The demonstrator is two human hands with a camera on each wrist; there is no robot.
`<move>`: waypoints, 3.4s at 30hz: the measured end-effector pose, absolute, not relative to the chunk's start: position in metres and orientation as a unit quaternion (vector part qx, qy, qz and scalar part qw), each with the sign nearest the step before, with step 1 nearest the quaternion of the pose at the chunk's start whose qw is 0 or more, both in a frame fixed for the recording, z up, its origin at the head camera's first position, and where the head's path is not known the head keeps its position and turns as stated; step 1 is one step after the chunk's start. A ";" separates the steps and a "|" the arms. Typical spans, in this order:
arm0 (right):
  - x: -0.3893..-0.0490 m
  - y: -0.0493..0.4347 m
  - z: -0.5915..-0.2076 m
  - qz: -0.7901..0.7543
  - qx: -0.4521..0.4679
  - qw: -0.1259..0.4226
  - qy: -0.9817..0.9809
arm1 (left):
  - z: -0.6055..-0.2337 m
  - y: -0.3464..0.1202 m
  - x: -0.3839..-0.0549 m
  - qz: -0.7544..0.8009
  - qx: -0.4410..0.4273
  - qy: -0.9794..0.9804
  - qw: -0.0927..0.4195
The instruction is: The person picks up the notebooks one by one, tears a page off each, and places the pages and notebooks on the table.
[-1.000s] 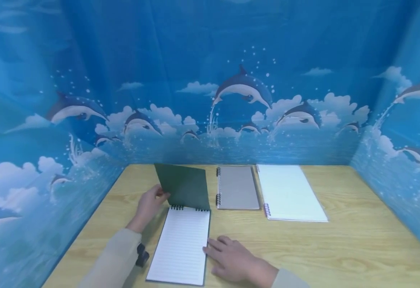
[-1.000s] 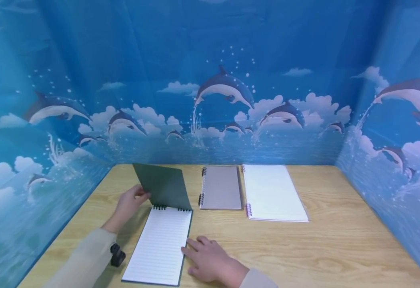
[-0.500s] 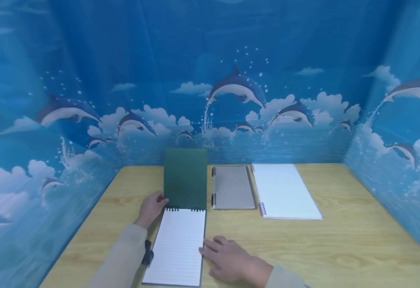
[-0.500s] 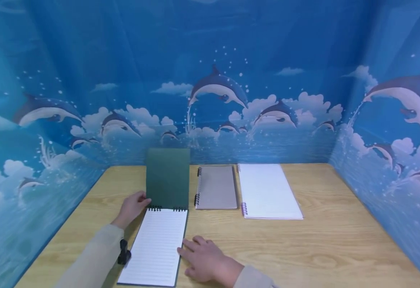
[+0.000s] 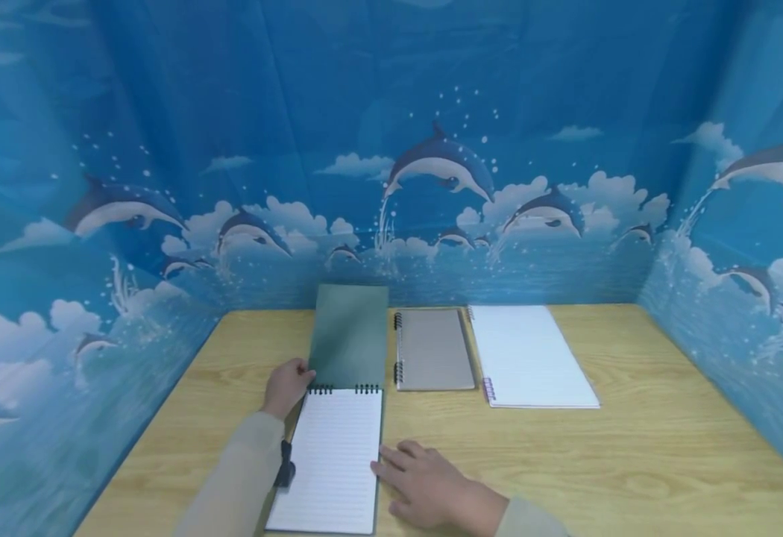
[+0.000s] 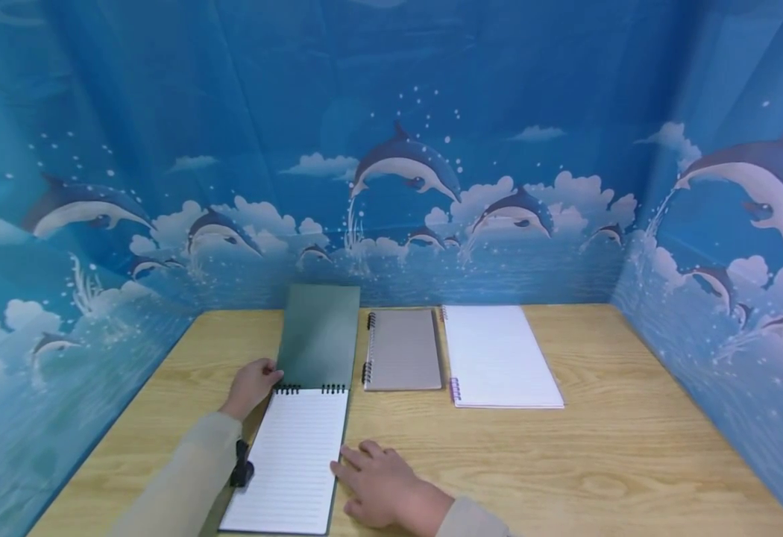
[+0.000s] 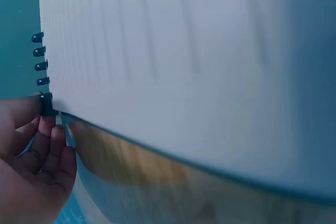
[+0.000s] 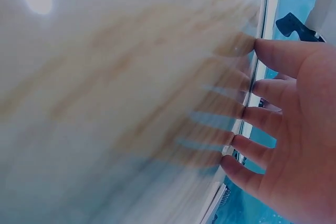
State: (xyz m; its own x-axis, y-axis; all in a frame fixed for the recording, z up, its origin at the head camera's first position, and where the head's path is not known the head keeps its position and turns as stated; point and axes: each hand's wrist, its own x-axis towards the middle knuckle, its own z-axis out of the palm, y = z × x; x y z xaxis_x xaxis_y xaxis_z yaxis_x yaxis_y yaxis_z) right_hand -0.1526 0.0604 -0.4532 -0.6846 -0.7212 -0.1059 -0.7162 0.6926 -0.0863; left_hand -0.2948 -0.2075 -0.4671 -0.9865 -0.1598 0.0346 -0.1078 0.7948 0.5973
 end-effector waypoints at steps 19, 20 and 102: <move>-0.154 0.060 -0.455 -0.030 -0.383 0.071 0.921 | -0.468 -0.202 -0.296 -0.284 0.131 -0.950 0.005; -0.154 0.060 -0.455 -0.034 -0.382 0.070 0.921 | -0.467 -0.202 -0.296 -0.284 0.134 -0.949 0.002; -0.163 0.073 -0.453 -0.122 -0.373 0.075 0.917 | -0.420 -0.163 -0.157 -0.102 -0.196 -0.971 -0.093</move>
